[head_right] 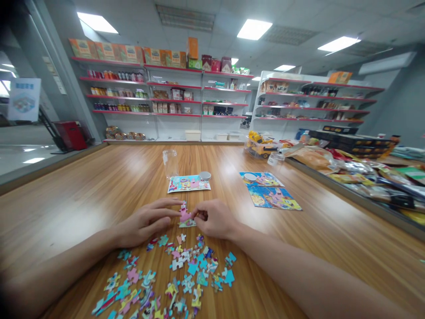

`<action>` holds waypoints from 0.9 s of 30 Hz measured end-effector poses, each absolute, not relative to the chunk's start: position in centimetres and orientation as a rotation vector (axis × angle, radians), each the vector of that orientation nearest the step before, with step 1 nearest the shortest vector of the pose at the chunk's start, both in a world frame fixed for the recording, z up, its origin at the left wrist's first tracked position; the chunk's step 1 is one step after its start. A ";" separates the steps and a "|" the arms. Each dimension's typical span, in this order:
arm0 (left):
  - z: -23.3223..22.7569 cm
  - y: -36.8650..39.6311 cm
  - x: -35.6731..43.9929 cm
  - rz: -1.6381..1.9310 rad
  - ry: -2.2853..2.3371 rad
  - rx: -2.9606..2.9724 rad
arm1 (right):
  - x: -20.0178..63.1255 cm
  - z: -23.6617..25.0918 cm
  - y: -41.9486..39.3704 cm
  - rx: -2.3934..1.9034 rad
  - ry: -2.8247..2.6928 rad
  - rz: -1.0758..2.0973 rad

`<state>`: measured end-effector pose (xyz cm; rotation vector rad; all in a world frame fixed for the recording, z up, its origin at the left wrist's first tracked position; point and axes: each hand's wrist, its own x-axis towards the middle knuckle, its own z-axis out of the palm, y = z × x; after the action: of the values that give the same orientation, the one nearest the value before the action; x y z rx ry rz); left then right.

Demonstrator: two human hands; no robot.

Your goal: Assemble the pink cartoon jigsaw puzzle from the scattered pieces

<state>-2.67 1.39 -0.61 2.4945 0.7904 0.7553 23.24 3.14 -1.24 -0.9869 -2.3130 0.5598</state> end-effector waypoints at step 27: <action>8.6 -4.0 0.1 -0.137 0.766 2.353 | 23.3 -1.4 3.6 -0.917 -2.342 0.528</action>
<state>0.13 -3.98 8.61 2.3534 0.7657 -0.1371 23.30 3.57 -1.37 -0.9174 -2.3419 0.5278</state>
